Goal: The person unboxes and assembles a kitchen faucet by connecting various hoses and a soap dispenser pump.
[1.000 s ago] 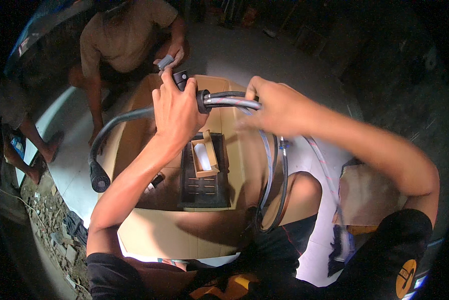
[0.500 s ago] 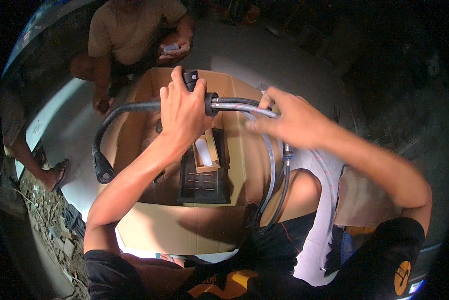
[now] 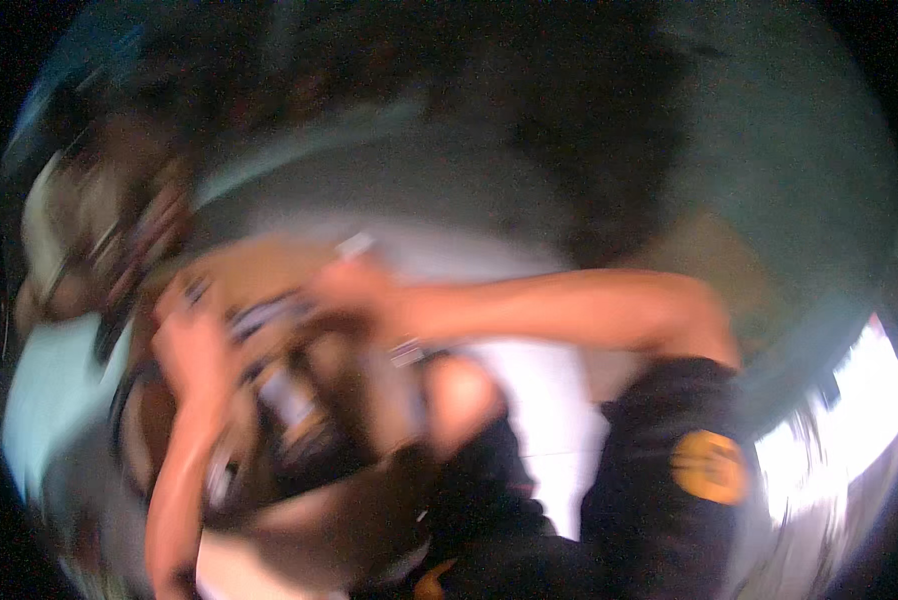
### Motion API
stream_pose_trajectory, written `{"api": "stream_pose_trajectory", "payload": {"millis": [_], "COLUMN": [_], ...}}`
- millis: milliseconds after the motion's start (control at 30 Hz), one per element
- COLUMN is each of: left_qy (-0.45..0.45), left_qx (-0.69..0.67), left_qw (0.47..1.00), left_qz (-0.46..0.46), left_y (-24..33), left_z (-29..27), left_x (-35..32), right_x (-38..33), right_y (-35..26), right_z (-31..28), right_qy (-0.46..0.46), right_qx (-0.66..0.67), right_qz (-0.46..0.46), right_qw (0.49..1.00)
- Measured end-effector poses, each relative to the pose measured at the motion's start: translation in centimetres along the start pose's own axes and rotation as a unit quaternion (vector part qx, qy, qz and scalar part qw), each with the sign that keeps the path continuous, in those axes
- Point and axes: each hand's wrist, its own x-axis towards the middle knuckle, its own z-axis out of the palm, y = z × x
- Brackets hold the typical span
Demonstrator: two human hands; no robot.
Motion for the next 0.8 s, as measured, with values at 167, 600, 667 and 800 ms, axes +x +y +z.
{"api": "stream_pose_trajectory", "payload": {"millis": [167, 600, 667, 800], "left_qy": [-0.128, -0.108, -0.105, -0.007], "left_qx": [0.050, 0.129, 0.137, -0.035], "left_qw": [0.986, 0.984, 0.985, 0.999], "left_qz": [-0.091, -0.056, -0.010, 0.012], "left_y": [0.0, 0.6, 0.0, -0.1], "left_z": [1.6, -0.4, 0.0, 1.1], "left_x": [0.1, 0.5, -0.1, -0.3], "right_x": [-0.5, -0.2, 0.5, 0.7], "right_y": [1.0, -0.2, 2.2, 3.0], "right_z": [4.6, 4.3, 5.4, 3.1], "right_qy": [0.306, 0.266, 0.104, 0.008], "right_qx": [-0.324, -0.259, -0.272, -0.127], "right_qz": [-0.265, -0.274, -0.224, -0.254], "right_qw": [0.855, 0.887, 0.930, 0.959]}}
